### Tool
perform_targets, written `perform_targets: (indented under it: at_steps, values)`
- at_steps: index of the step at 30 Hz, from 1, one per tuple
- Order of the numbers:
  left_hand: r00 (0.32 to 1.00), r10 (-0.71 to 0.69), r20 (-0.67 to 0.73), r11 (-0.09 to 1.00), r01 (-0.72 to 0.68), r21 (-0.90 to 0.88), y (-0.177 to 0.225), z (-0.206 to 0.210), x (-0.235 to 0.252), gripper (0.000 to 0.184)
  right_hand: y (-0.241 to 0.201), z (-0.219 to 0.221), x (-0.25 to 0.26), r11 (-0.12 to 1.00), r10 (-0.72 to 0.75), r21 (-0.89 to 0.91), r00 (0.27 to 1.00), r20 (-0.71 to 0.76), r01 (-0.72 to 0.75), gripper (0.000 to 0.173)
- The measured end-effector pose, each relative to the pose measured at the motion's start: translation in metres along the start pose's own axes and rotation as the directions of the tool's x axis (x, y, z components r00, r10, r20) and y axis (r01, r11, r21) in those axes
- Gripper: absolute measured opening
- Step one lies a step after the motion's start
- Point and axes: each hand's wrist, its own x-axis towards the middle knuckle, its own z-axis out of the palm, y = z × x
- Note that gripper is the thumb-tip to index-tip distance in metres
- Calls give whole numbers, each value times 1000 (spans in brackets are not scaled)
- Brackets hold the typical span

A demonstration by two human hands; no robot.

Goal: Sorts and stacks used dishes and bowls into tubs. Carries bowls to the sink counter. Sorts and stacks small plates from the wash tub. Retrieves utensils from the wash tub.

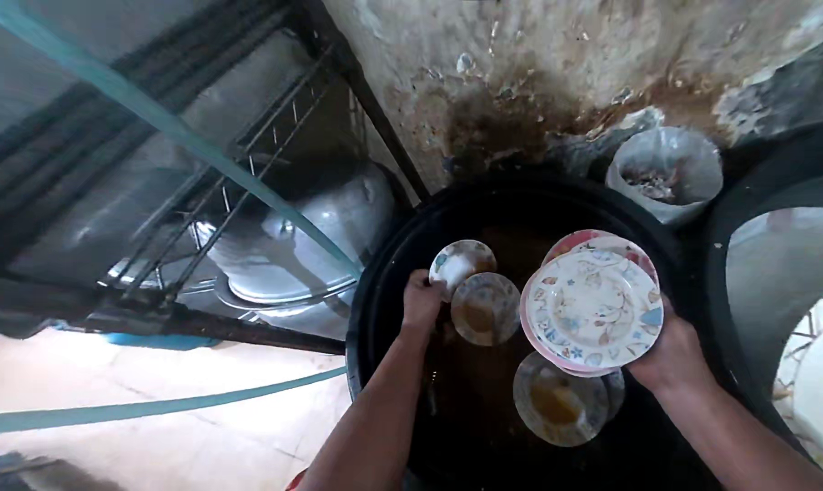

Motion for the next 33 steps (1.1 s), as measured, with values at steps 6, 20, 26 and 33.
perform_targets:
  at_steps: [6, 20, 26, 33]
  values:
    - [908, 376, -184, 873, -414, -258, 54, -33, -36, 27, 2, -1, 2, 1000, -23, -11, 1000, -1, 23, 36]
    - [952, 103, 288, 793, -254, 554, 30, 39, 1, 46, 0, -1, -1, 995, 3, 97, 1000, 0, -3, 35]
    - [961, 152, 233, 919, -224, 325, 23, 29, -16, 33, 0, 0, 1, 999, -3, 42, 1000, -17, 4, 35]
    - [992, 68, 104, 998, -69, 6, 17, 1, -20, 46, -2, 3, 0, 1000, 15, -4, 999, -48, -15, 41]
